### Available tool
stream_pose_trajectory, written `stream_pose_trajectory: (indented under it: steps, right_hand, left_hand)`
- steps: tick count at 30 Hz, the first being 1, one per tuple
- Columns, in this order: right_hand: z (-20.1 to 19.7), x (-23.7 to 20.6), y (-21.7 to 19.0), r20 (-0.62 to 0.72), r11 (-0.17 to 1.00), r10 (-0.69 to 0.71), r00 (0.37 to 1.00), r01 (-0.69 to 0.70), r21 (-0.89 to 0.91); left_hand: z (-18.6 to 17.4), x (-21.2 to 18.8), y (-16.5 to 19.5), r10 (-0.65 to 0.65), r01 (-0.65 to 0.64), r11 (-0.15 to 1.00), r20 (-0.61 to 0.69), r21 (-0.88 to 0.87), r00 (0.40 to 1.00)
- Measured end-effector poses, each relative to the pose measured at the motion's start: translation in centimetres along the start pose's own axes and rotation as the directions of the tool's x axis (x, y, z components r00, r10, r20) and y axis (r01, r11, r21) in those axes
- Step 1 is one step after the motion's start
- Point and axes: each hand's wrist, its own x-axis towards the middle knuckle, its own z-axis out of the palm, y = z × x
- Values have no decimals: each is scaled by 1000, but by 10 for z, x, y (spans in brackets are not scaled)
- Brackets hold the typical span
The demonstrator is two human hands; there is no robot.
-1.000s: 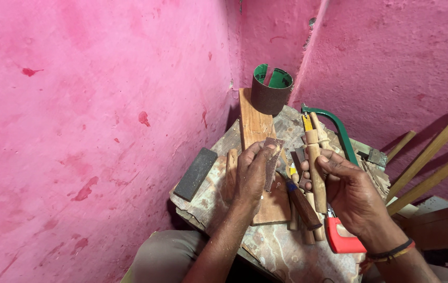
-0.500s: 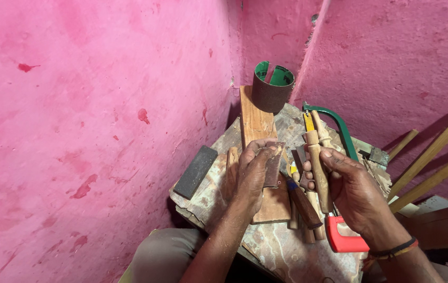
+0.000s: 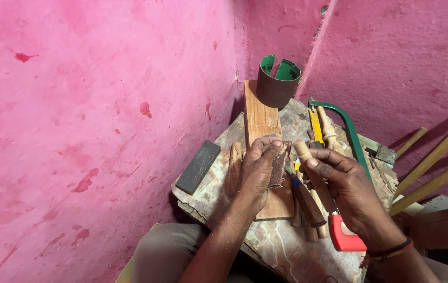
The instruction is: The person carves a small wooden piece using a knife, shaping its surface and edges. They then sand the carved piece with sandpaper to smooth it. The work is performed on a low wooden surface against a pink wall.
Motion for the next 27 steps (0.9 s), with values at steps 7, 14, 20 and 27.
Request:
stream_pose_trajectory:
  steps: [7, 14, 20, 27]
  right_hand:
    - [6, -3, -1, 1, 1000, -19, 1000, 19, -10]
    - [6, -3, -1, -12, 999, -13, 1000, 13, 47]
    - [0, 4, 6, 10, 992, 12, 1000, -14, 124]
    - [-7, 6, 7, 20, 979, 9, 1000, -13, 203]
  left_hand:
    - [-2, 0, -4, -45, 45, 998, 14, -36, 999]
    - [-6, 2, -10, -132, 135, 991, 90, -17, 987]
    - [-7, 0, -7, -144, 144, 990, 16, -7, 989]
    - [0, -6, 5, -227, 231, 966, 44, -117, 973]
